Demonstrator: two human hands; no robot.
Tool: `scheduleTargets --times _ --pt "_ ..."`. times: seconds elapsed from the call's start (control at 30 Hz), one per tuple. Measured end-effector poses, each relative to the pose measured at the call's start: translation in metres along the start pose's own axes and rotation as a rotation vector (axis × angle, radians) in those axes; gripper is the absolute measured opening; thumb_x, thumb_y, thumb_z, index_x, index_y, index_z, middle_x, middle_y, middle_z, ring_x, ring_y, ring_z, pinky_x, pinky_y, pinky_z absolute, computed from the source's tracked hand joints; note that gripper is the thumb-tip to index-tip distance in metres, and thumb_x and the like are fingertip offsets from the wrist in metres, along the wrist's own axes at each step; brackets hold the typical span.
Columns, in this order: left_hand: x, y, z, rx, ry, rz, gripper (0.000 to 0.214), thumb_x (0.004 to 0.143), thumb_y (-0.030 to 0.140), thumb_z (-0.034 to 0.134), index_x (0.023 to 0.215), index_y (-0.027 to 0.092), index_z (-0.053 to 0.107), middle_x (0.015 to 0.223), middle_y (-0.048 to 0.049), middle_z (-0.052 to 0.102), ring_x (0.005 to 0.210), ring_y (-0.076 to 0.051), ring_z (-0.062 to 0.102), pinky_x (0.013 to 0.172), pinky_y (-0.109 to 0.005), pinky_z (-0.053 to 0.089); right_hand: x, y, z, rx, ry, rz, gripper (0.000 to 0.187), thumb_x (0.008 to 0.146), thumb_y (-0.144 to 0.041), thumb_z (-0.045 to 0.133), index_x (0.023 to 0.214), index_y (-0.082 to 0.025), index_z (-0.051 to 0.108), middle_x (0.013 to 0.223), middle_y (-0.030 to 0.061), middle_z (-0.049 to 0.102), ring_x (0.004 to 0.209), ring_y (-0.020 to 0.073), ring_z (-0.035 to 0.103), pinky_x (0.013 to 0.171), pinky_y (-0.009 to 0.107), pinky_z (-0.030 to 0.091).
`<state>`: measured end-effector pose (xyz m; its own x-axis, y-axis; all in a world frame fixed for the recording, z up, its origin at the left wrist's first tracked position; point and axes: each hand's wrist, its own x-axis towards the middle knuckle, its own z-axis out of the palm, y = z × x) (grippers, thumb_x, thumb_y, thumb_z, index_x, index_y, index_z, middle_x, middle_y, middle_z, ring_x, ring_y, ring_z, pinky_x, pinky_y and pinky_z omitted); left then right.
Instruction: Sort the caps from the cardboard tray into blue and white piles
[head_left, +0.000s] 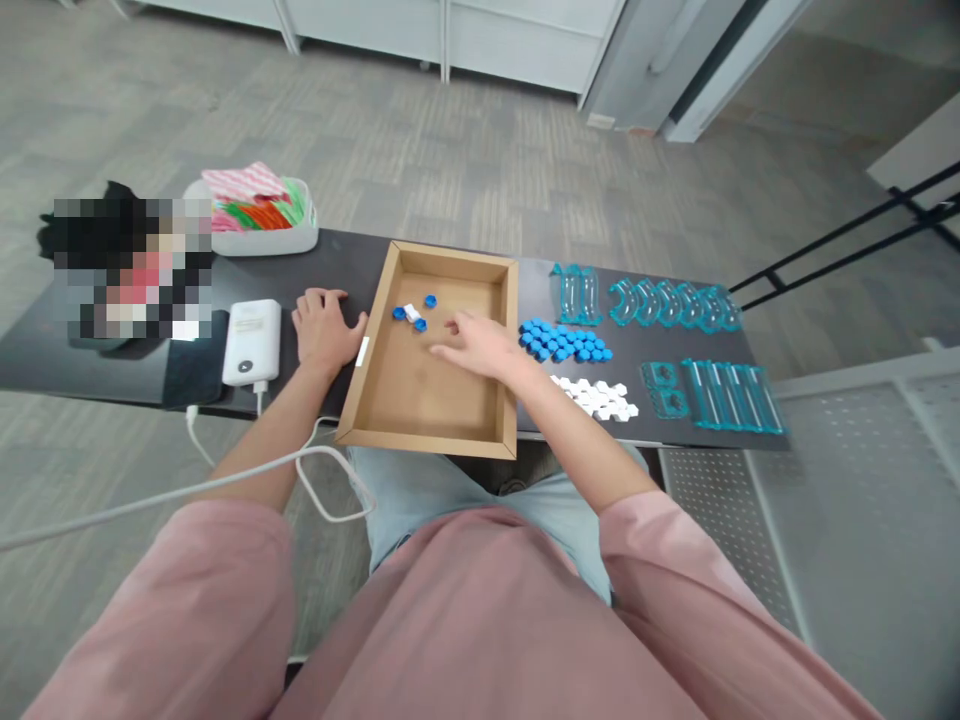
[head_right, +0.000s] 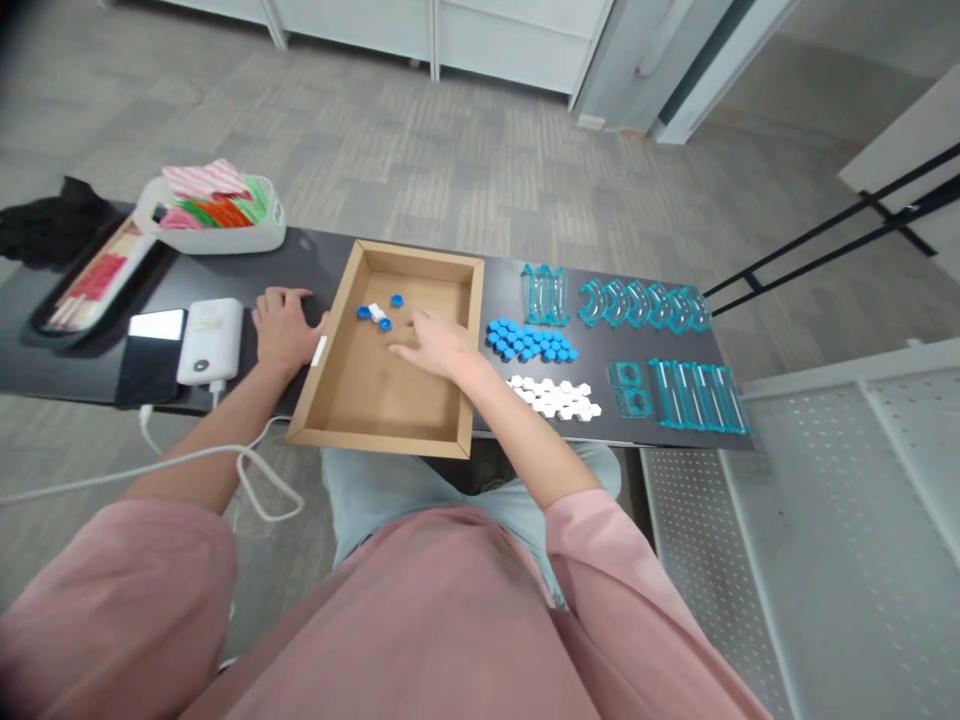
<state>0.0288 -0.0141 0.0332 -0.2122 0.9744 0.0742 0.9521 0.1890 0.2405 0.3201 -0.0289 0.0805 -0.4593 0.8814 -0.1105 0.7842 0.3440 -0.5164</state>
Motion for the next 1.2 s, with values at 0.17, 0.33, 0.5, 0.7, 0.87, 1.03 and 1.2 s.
scheduleTargets --times 0.17,0.33,0.5,0.7,0.87,1.03,1.2 --pt "-0.001 0.000 0.000 -0.018 0.007 0.011 0.066 0.104 0.046 0.056 0.157 0.008 0.065 0.160 -0.0300 0.055 0.151 -0.048 0.050 0.130 -0.060 0.042 0.055 -0.030 0.017 -0.189 -0.065 0.056 0.038 0.113 -0.042 0.071 0.140 -0.015 0.072 0.147 0.0226 0.077 0.133 0.0406 0.075 0.107 0.049 0.062" --pt "0.000 -0.003 0.004 -0.024 0.011 0.020 0.066 0.103 0.046 0.058 0.158 0.009 0.065 0.159 -0.0299 0.055 0.151 -0.048 0.050 0.129 -0.061 0.042 0.047 -0.028 0.023 -0.129 -0.127 -0.084 0.016 0.105 -0.027 0.071 0.118 -0.020 0.075 0.124 0.0154 0.082 0.114 0.0337 0.077 0.089 0.039 0.056" --pt "0.000 -0.003 0.001 -0.044 0.011 0.022 0.065 0.105 0.045 0.061 0.158 0.008 0.065 0.161 -0.0294 0.053 0.152 -0.048 0.049 0.130 -0.062 0.039 -0.004 -0.008 0.012 0.186 -0.062 -0.342 0.018 0.101 -0.024 0.071 0.118 -0.021 0.075 0.113 0.0059 0.080 0.105 0.0245 0.073 0.097 0.036 0.053" --pt "-0.002 0.004 -0.007 -0.017 -0.035 -0.003 0.070 0.105 0.042 0.061 0.164 0.004 0.063 0.164 -0.0293 0.051 0.153 -0.049 0.048 0.133 -0.062 0.039 -0.085 0.042 -0.027 0.344 0.153 -0.372 0.022 0.113 -0.038 0.064 0.122 -0.024 0.079 0.117 0.0071 0.080 0.097 0.0216 0.069 0.092 0.037 0.054" --pt "-0.003 0.007 -0.007 -0.010 -0.027 -0.022 0.074 0.101 0.043 0.058 0.165 0.004 0.063 0.166 -0.0293 0.050 0.155 -0.050 0.046 0.135 -0.063 0.037 -0.141 0.124 -0.067 0.330 0.426 0.011 0.018 0.100 -0.042 0.077 0.105 -0.025 0.074 0.099 0.0032 0.078 0.084 0.0200 0.064 0.085 0.036 0.054" --pt "-0.005 0.009 -0.008 0.003 -0.019 -0.041 0.079 0.099 0.046 0.053 0.164 0.004 0.064 0.166 -0.0301 0.049 0.156 -0.049 0.044 0.136 -0.061 0.036 -0.163 0.197 -0.094 0.205 0.576 0.426 0.015 0.089 -0.034 0.079 0.090 -0.025 0.067 0.089 0.0026 0.078 0.079 0.0203 0.064 0.085 0.037 0.054" --pt "-0.010 0.013 -0.014 -0.002 -0.030 -0.050 0.083 0.100 0.051 0.048 0.167 0.003 0.062 0.166 -0.0320 0.048 0.157 -0.051 0.043 0.136 -0.061 0.035 -0.153 0.218 -0.097 0.062 0.448 0.617 0.011 0.086 -0.023 0.076 0.082 -0.025 0.066 0.096 0.0068 0.084 0.091 0.0237 0.074 0.095 0.037 0.057"
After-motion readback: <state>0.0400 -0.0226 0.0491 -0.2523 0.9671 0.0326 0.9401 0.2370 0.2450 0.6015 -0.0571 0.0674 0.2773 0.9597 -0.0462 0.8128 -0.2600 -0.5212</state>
